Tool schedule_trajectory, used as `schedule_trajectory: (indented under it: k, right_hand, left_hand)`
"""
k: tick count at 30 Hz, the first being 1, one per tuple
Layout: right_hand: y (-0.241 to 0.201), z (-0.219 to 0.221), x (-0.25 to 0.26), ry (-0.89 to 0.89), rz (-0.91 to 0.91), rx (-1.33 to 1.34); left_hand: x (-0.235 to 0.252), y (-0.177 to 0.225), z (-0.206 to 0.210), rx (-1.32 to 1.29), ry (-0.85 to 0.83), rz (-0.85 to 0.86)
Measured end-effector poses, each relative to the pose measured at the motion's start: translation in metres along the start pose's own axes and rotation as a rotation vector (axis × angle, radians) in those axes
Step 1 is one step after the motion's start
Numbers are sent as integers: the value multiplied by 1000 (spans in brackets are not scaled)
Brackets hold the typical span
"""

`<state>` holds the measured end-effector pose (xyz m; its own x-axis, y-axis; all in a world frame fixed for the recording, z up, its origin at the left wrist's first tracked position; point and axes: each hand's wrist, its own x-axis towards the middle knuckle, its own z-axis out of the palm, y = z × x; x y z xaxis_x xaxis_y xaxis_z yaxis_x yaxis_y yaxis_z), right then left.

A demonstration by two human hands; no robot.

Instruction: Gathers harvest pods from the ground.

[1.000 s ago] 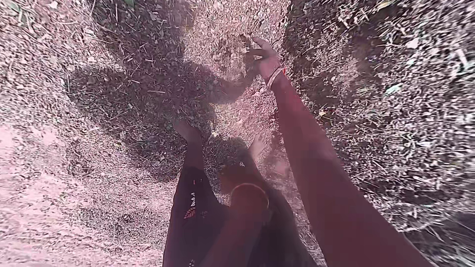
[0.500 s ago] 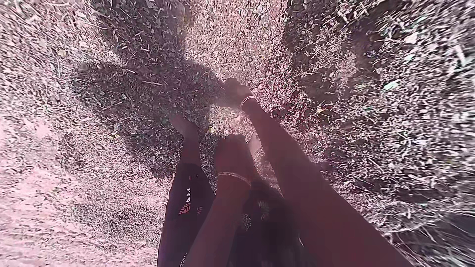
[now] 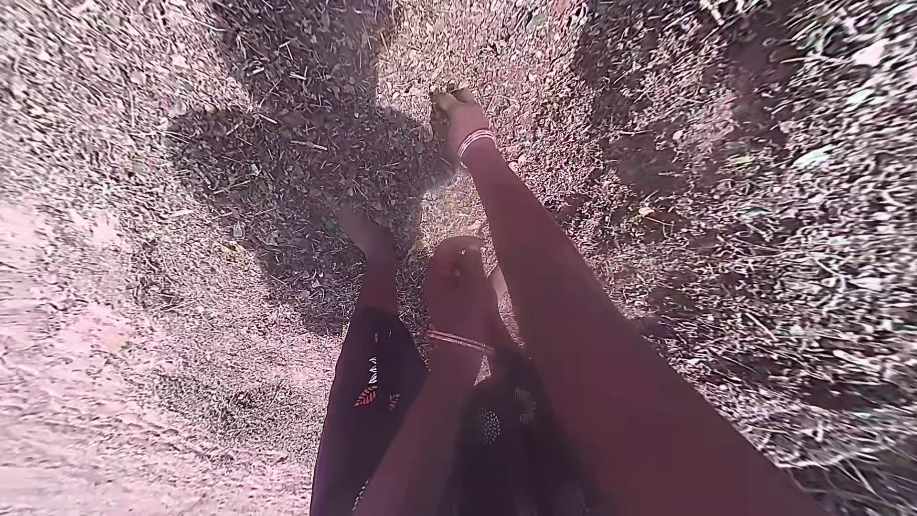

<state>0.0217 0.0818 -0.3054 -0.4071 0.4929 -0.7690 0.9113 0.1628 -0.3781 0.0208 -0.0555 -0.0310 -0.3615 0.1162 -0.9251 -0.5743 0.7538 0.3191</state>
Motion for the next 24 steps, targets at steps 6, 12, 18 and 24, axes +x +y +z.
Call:
schedule_trajectory:
  k: [6,12,18,24]
  right_hand:
    - [16,14,-2,-71,81,-88]
    - [60,15,-34,279,307,715]
    - [61,-11,-77,299,89,1216]
    - [28,-49,-117,67,-343,1303]
  left_hand:
    - [-1,4,7,1,2,20]
    - [-2,14,2,-17,15,5]
    - [3,17,-2,-217,27,-105]
    - [2,11,2,-479,112,-99]
